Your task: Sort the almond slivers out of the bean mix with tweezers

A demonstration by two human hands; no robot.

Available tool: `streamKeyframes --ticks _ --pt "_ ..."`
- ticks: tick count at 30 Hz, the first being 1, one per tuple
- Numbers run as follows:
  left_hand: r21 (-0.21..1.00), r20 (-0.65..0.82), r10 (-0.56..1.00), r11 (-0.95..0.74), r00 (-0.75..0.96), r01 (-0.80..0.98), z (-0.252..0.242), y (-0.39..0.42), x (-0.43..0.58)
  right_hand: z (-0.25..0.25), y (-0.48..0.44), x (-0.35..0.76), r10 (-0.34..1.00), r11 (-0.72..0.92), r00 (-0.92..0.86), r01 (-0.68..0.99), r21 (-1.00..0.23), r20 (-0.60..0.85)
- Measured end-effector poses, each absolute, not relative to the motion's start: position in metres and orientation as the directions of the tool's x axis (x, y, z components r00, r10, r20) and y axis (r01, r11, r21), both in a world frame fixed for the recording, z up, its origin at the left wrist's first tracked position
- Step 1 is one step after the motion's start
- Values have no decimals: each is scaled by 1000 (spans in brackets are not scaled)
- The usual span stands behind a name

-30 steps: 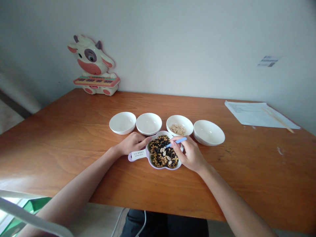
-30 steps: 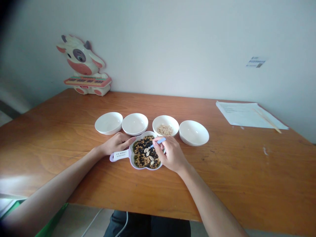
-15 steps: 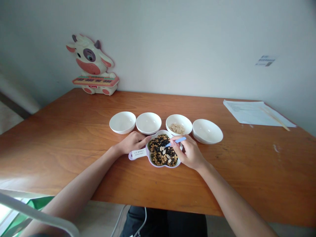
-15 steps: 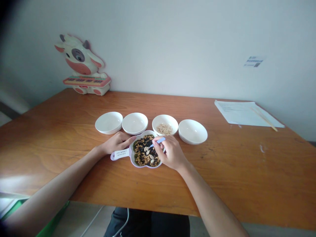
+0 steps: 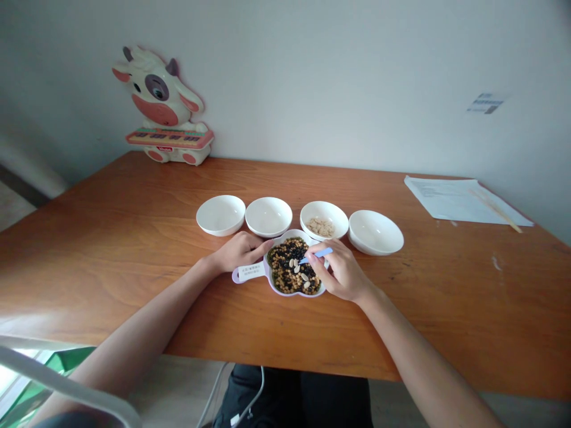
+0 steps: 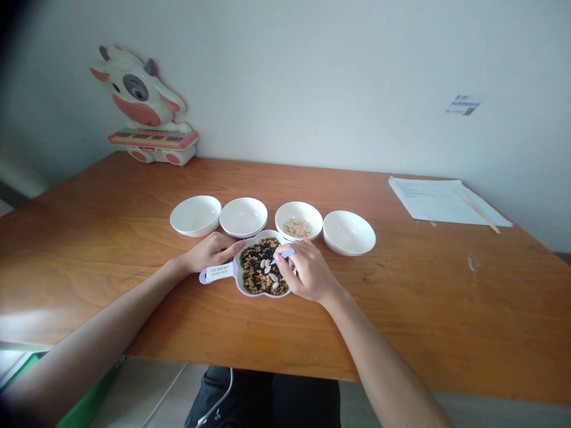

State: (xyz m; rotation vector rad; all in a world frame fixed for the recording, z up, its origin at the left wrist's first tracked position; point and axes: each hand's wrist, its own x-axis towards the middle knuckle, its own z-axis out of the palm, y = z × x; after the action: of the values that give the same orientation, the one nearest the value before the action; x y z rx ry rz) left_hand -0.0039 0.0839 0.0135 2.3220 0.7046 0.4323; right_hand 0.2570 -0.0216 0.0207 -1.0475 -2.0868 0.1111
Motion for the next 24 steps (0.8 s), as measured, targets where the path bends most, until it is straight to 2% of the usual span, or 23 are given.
streamKeyframes --ticks 7,16,24 --pt "678 132 584 -643 801 358 11 85 -4 17 -21 256 735 629 -299 638 -445 609" --pt "676 127 582 -644 803 359 11 85 -5 18 -21 257 734 580 -200 683 -444 649" --pt "691 96 614 -608 783 392 15 83 -4 22 -22 260 719 611 -259 678 -409 645"
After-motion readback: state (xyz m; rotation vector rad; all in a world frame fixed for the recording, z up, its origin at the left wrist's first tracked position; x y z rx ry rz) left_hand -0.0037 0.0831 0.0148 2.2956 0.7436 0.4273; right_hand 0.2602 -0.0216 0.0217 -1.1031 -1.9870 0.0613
